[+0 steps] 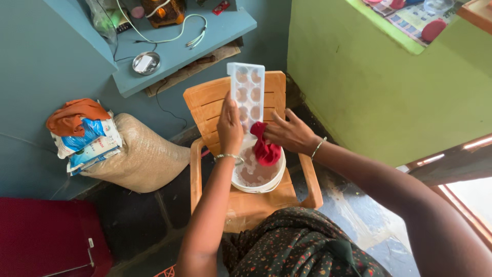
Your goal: The person cleans a white plastic ice cube tray by scrubbing it with a red cloth, rinsing it in a bucket of water, and drying it with the cloth. The person moves between a cot and a chair to perform the task.
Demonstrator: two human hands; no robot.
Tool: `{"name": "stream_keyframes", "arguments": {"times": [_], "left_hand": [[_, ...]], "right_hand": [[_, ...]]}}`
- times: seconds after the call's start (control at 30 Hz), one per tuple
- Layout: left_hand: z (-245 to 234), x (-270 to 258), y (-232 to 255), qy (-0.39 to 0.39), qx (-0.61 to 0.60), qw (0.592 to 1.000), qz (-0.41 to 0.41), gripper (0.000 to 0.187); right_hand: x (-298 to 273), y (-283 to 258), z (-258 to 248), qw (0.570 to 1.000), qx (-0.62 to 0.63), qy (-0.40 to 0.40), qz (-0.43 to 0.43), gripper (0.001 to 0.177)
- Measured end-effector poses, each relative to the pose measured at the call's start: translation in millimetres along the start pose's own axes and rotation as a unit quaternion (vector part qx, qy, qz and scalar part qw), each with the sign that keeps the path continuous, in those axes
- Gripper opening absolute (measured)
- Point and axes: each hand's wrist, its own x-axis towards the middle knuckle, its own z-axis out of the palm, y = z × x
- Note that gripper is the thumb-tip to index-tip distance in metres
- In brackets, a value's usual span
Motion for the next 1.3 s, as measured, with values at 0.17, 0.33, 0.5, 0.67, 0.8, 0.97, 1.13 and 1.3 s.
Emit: {"name": "stream_keyframes", "arguments": {"times": [0.17, 0.33, 0.5, 0.67, 0.8, 0.97, 1.13, 1.3], "left_hand": [[-5, 1, -9, -0.005, -0.014, 1.000, 0.005, 0.062], [-2, -13, -10, -0.005, -0.057, 0.998, -0.003, 0.062], [-4, -15, 12, -0.002, -0.182, 0.969, -0.169, 0.066], [8, -18, 10, -0.026, -0.218, 0.976, -0.008, 0.067], [18, -31, 16, -0.058, -0.308, 0.944, -0.104, 0.069], [14, -25, -4, -0.008, -0.305, 0.947, -0.103, 0.068], [-4, -20, 8, 0.015, -0.299, 0.946, -0.122, 0.067], [-3, -26, 24, 0.000, -0.259, 0.953, -0.155, 0.068]], "right_hand": [[-1, -38, -2, 0.962, 0.232, -0.010, 0.144, 0.038], [-7, -82, 12, 0.633, 0.647, -0.019, 0.424, 0.038], [-8, -40, -27, 0.564, 0.739, 0.104, 0.354, 0.041], [28, -7, -84, 0.874, 0.402, 0.158, 0.221, 0.047], [64, -24, -75, 0.921, 0.285, 0.137, 0.226, 0.043], [43, -66, -53, 0.913, 0.320, 0.129, 0.217, 0.036], [11, -81, -36, 0.915, 0.337, 0.122, 0.187, 0.031], [20, -59, -60, 0.892, 0.344, 0.164, 0.244, 0.029]]}}
